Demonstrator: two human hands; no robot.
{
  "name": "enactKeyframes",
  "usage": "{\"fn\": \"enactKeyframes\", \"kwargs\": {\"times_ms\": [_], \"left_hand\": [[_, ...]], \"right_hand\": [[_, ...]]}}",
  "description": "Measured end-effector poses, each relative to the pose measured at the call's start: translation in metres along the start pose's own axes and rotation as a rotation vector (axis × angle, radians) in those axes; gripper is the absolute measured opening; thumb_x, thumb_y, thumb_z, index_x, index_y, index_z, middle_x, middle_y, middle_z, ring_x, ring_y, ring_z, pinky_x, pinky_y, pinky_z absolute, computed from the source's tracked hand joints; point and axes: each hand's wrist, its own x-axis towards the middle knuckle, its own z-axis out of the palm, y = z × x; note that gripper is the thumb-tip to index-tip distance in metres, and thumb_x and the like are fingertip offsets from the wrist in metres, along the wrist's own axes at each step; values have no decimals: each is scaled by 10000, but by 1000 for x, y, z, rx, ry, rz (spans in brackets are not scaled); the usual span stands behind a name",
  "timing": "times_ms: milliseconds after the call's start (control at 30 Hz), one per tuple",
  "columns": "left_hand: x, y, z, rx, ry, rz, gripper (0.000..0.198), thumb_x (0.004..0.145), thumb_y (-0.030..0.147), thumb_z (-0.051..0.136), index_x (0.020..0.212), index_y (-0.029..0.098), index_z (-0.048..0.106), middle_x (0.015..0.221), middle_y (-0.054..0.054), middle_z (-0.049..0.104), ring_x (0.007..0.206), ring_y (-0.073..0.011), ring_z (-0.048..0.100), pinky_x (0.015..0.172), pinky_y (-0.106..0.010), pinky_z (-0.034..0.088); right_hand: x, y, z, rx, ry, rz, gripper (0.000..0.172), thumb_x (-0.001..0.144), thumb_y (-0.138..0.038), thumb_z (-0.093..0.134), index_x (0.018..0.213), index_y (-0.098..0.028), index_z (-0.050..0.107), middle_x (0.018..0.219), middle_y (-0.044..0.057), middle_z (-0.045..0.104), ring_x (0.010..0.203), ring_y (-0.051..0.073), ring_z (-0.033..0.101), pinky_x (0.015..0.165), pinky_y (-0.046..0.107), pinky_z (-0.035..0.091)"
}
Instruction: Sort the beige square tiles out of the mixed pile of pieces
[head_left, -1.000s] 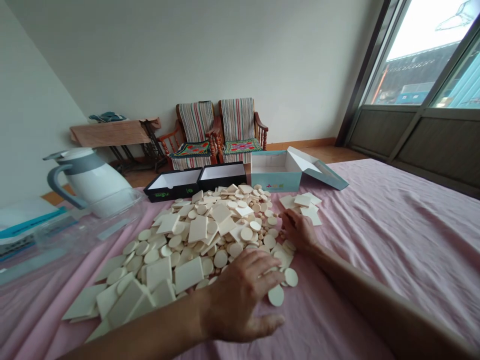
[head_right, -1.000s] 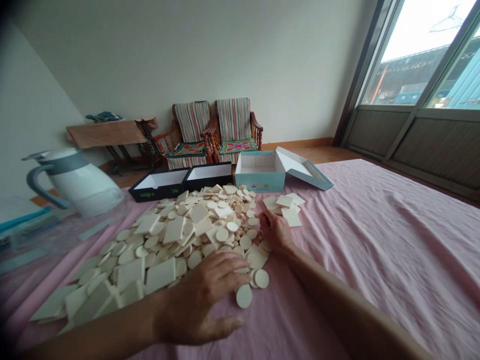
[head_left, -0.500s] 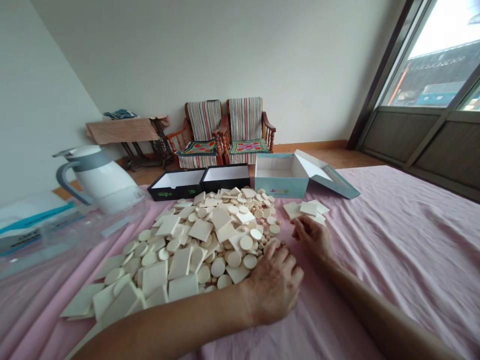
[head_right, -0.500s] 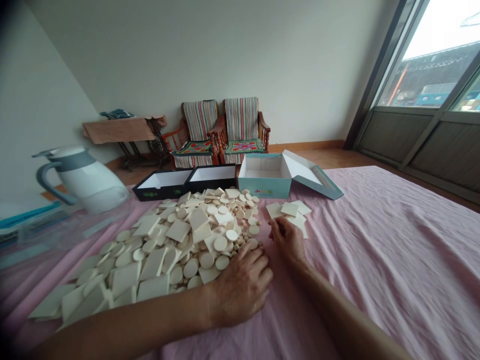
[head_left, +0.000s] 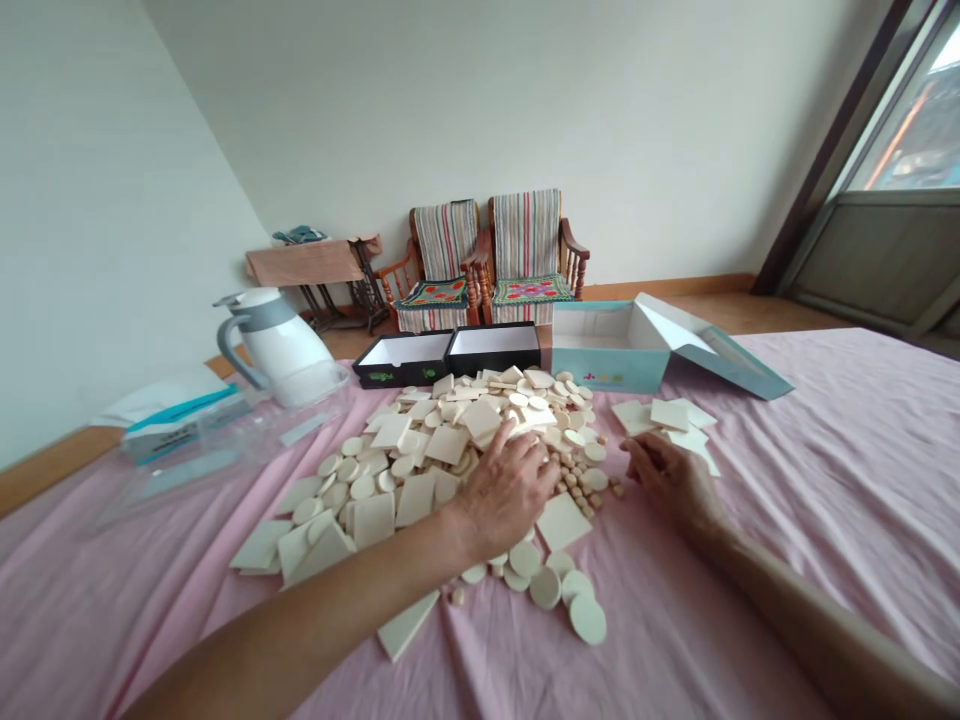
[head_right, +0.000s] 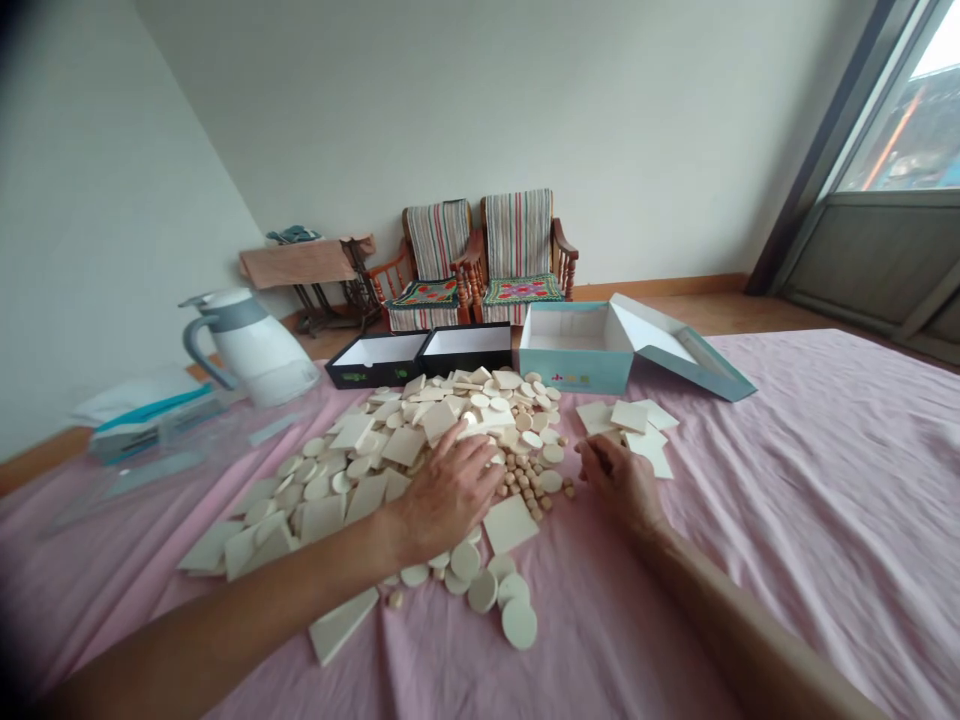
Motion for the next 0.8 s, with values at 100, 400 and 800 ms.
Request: {"fn": "enactKeyframes", "kwargs": {"times_ms": [100, 400, 800], "left_hand": [[-15, -20, -6, 29, 89, -69, 183, 915, 119, 419, 965, 146, 593, 1098, -100, 604, 1171, -227, 485, 1098, -478, 289], [-94, -106, -10, -12, 225, -464, 300, 891, 227, 492, 1183, 169, 536, 1216, -116, 583, 1140, -265, 524, 981, -431, 416], [-243, -156, -38, -314, -278, -540, 659, 787, 497, 586, 1290, 86, 476, 1273, -93, 596, 1103, -258, 585, 921, -358, 470]], "right_hand": [[-2, -2, 1, -77, -2, -63, 284, 864, -405, 434, 737, -220, 609, 585, -3, 635, 559, 156, 588, 575, 259, 430], [-5, 3, 9, -237, 11, -211, 285, 879, -359, 420, 774, -231, 652, 701, 21, 677, 638, 162, 606, 609, 255, 438], [-4, 13, 11, -278, 32, -275, 262, 856, -379, 455, 791, -235, 663, 708, 27, 680, 639, 174, 606, 601, 266, 433]]}}
